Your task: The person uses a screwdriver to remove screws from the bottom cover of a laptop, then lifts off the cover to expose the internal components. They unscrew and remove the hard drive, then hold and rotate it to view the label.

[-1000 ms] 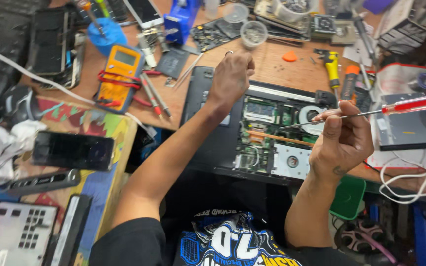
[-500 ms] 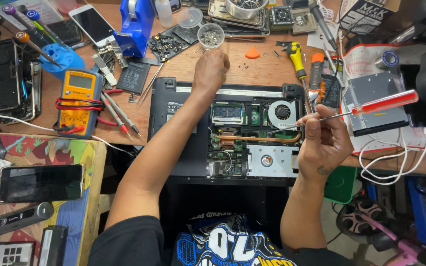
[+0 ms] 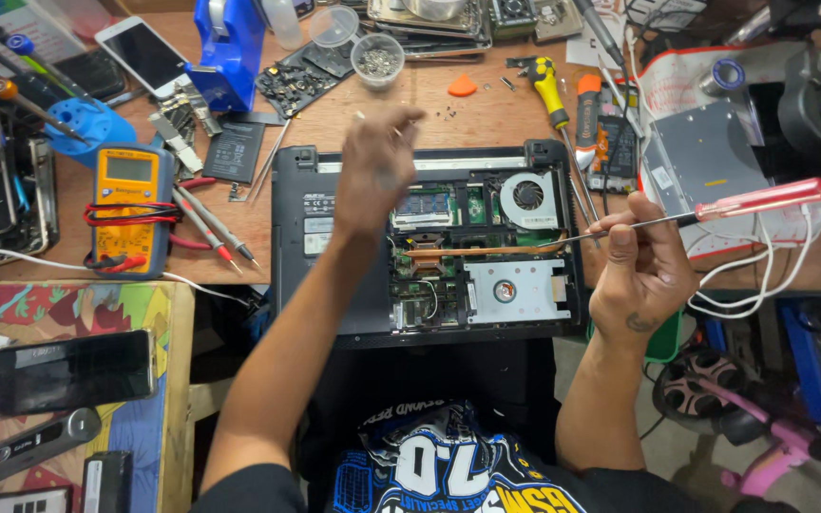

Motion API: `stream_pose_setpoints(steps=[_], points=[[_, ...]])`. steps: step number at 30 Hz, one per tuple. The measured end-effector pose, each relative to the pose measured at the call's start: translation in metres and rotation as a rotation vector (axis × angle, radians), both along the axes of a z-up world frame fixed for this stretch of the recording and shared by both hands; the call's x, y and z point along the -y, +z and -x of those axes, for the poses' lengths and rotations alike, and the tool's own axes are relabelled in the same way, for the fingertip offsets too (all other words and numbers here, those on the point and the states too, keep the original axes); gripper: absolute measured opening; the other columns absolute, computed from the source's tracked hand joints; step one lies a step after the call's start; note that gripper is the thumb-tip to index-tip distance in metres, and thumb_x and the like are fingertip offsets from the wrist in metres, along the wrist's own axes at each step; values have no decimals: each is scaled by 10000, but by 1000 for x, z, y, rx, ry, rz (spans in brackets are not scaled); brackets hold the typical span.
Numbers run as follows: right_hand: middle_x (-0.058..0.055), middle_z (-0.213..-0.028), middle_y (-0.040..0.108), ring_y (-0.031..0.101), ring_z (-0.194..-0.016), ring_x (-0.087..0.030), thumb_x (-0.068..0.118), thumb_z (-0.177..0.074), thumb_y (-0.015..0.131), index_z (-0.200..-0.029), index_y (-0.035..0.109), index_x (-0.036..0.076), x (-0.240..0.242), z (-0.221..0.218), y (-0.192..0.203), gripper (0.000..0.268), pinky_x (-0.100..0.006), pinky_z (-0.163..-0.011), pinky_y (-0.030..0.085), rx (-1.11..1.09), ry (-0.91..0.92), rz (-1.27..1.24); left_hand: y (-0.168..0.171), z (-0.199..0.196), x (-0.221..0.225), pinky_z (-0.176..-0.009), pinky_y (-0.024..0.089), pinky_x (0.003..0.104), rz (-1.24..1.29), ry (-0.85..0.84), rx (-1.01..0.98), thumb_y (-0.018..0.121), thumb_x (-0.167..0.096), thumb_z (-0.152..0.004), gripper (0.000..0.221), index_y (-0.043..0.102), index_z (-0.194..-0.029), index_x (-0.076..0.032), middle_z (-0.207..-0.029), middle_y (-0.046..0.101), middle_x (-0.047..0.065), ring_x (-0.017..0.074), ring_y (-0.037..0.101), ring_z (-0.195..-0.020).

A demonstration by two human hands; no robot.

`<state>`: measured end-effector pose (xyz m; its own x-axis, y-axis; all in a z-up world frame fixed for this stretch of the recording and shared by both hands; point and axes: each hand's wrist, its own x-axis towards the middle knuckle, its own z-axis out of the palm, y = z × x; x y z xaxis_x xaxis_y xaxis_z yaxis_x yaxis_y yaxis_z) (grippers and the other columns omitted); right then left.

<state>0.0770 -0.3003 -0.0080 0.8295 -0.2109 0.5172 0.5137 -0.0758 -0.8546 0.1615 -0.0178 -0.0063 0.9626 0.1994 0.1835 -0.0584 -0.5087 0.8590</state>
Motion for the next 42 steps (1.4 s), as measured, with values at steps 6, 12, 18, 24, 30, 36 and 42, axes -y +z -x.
stream_pose_setpoints(steps=[6,12,18,24,30,36,42], points=[[-118,-994,727,696,-904,-156,53,-1118,693,-1398,626,-51,14,31,7,306,-240,-853,558,-68,-103,161,10,91,92,-851,513,377,193,-382,325,774,-37,-838,302,684,-1119,-99,-965,640,95,290,626,-949],[-127,-1016,727,698,-914,-145,24,-1091,687,-1319,641,-38,35,62,14,241,-241,-860,559,-125,-104,303,-7,119,126,-917,478,429,89,-513,253,839,-122,-811,470,631,-1231,-111,-1111,614,111,342,594,-1049],[-132,-1050,721,716,-935,-168,-1,-1058,692,-1234,647,-42,43,74,14,186,-256,-845,569,-155,-103,366,-4,132,127,-925,446,436,33,-480,75,855,-150,-725,595,610,-1262,-74,-1171,606,134,348,573,-1063],[-132,-1065,693,723,-973,-194,-48,-1007,695,-1158,640,-59,25,78,13,161,-284,-867,593,-169,24,208,8,139,88,-900,526,396,60,-267,41,558,168,-819,463,693,-1191,-73,-1184,648,118,301,606,-1064],[-119,-1080,705,722,-973,-219,-135,-989,672,-1178,614,-2,-6,70,7,238,-290,-825,593,-72,226,228,4,133,64,-810,568,375,70,-162,93,487,200,-803,398,676,-1067,-30,-1093,682,121,292,700,-985],[-108,-1118,710,731,-995,-230,-175,-954,674,-1283,537,77,-28,65,6,437,-335,-894,612,66,378,253,-4,137,64,-799,561,382,133,-173,42,499,187,-782,395,674,-1065,-27,-1071,683,121,300,700,-977],[-126,-1032,717,732,-948,-220,-181,-903,702,-1124,647,-11,-37,69,11,285,-316,-852,599,-31,356,336,-8,136,61,-783,560,387,130,-155,57,496,184,-813,380,683,-1064,-31,-1066,688,122,295,707,-934]])
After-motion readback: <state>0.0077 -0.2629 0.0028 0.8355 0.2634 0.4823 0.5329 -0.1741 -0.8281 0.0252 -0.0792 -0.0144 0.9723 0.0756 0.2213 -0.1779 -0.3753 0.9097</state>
